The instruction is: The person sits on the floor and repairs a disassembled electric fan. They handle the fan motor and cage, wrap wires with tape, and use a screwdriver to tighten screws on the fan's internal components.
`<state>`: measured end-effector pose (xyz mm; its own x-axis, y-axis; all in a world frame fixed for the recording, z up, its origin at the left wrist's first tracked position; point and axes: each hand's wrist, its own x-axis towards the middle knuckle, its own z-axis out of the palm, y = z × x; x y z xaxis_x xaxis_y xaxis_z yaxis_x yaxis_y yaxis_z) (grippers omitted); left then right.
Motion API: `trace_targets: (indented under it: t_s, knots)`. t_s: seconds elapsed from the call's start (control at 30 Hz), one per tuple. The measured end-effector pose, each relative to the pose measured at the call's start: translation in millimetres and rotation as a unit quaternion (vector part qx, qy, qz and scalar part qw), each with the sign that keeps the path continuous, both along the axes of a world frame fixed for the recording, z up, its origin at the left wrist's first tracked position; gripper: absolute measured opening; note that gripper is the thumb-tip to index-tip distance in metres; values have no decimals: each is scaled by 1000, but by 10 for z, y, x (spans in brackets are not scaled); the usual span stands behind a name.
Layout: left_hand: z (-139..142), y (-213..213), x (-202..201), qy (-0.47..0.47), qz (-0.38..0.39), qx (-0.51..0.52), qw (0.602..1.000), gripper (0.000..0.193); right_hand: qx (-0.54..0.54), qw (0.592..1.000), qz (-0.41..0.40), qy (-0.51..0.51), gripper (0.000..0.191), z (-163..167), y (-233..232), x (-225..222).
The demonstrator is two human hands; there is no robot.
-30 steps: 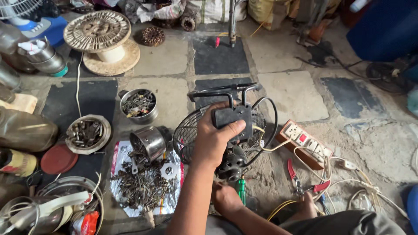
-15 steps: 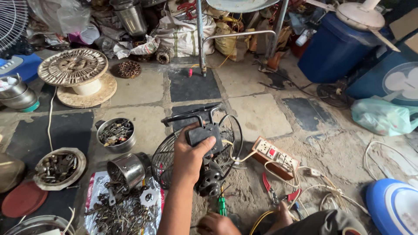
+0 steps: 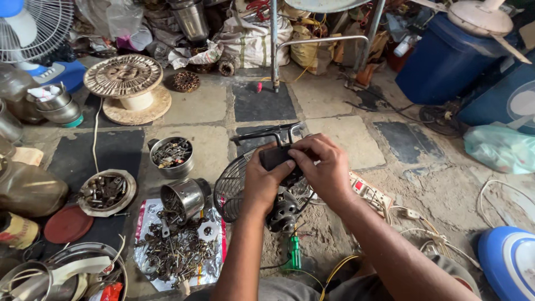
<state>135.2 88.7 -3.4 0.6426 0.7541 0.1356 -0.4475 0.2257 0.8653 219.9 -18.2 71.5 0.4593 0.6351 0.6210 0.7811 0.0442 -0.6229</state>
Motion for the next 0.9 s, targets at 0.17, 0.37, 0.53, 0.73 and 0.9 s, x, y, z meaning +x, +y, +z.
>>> trace_targets:
  t_s: [0.17,0.37,0.53,0.73,0.9]
  knots:
    - [-44,32,42,-1,2,6,1000,54,-47,999,1,-24,11,25,51,48]
    - [-55,44,46,-12,-8,-9,1000,53,-48,995,-2,-82,14,1,59,100]
    - [-45,46,43,-21,-14,-7,1000,50,-36,997,30,-60,17,4,41,100]
    - [-29,70,15,-2,-30,-15,999,52,-45,999,-7,-22,12,-59,75,112]
    - [-25,85,12,-8,-31,-10,999,52,-35,999,-7,-27,11,-94,107,150]
